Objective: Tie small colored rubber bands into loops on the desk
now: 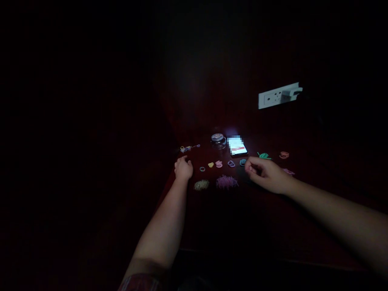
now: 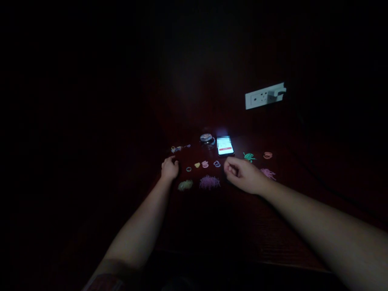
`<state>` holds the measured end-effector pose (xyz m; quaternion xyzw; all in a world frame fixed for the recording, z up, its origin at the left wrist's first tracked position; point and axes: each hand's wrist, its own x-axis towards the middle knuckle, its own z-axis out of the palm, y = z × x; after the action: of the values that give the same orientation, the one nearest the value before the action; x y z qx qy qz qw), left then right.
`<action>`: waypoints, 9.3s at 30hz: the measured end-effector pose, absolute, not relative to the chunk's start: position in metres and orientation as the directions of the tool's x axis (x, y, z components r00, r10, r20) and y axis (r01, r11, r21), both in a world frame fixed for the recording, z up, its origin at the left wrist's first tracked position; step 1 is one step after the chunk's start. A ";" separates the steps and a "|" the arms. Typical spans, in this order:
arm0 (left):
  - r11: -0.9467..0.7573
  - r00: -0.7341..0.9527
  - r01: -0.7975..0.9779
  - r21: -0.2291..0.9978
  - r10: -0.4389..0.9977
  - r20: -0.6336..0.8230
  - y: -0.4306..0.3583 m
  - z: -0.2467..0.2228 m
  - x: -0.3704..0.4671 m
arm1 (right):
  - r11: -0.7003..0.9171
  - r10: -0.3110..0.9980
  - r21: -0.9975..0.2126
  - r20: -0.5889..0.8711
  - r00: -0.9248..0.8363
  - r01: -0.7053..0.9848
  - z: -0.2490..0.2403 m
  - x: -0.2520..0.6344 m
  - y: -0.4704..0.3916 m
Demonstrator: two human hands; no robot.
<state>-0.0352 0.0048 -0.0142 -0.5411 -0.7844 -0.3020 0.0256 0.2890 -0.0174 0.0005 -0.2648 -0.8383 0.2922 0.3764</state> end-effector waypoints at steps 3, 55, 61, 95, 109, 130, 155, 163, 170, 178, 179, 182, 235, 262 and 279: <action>0.308 -0.448 0.857 0.413 0.841 0.302 0.012 -0.026 -0.045 | 0.695 0.662 -0.680 0.479 -0.577 0.233 0.002 0.288 -0.019; -0.609 0.164 0.479 0.633 0.770 0.617 -0.025 0.023 0.080 | 0.770 0.636 -0.537 0.610 -0.473 0.344 0.012 0.280 -0.019; -0.659 0.067 0.404 0.635 0.714 0.697 -0.034 0.017 0.113 | 0.756 0.654 -0.603 0.689 -0.313 0.254 0.007 0.278 -0.013; -0.642 0.227 0.568 0.515 0.723 0.652 -0.045 0.012 0.104 | 0.659 0.750 -0.698 0.589 -0.299 0.278 0.005 0.281 -0.015; -0.633 0.181 0.583 0.509 0.713 0.678 -0.042 0.010 0.099 | 0.723 0.670 -0.660 0.598 -0.440 0.204 0.010 0.281 -0.023; -0.729 0.408 0.486 0.482 0.677 0.612 -0.048 0.017 0.096 | 0.661 0.729 -0.724 0.560 -0.393 0.195 -0.001 0.284 -0.013; -0.720 0.298 0.544 0.430 0.645 0.703 -0.046 0.010 0.098 | 0.722 0.683 -0.668 0.646 -0.341 0.181 0.006 0.286 -0.013; -0.731 0.297 0.540 0.417 0.629 0.718 -0.043 0.009 0.098 | 0.703 0.698 -0.678 0.599 -0.393 0.215 0.003 0.285 -0.014; -0.711 0.229 0.556 0.431 0.629 0.743 -0.043 0.009 0.097 | 0.779 0.627 -0.577 0.706 -0.330 0.245 0.010 0.287 -0.018; -0.669 0.185 0.567 0.481 0.672 0.717 -0.043 0.009 0.096 | 0.783 0.618 -0.590 0.699 -0.361 0.198 0.006 0.285 -0.017; -0.670 0.188 0.565 0.482 0.673 0.716 -0.043 0.009 0.095 | 0.784 0.616 -0.587 0.696 -0.368 0.202 0.006 0.285 -0.017; -0.676 0.197 0.562 0.476 0.668 0.717 -0.042 0.010 0.095 | 0.789 0.611 -0.574 0.696 -0.378 0.218 0.007 0.285 -0.017; -0.706 0.290 0.561 0.432 0.657 0.696 -0.039 0.007 0.092 | 0.732 0.674 -0.611 0.583 -0.453 0.302 0.008 0.284 -0.021; -0.714 0.303 0.531 0.456 0.663 0.685 -0.042 0.007 0.092 | 0.766 0.636 -0.568 0.607 -0.476 0.300 0.005 0.282 -0.015; -0.683 0.253 0.520 0.512 0.696 0.672 -0.041 0.005 0.095 | 0.772 0.606 -0.603 0.606 -0.515 0.200 0.009 0.287 -0.021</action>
<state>0.0952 -0.0413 0.0053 -0.7860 -0.3870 -0.4731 -0.0929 0.2871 -0.0210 0.0094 -0.2406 -0.8376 0.2366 0.4295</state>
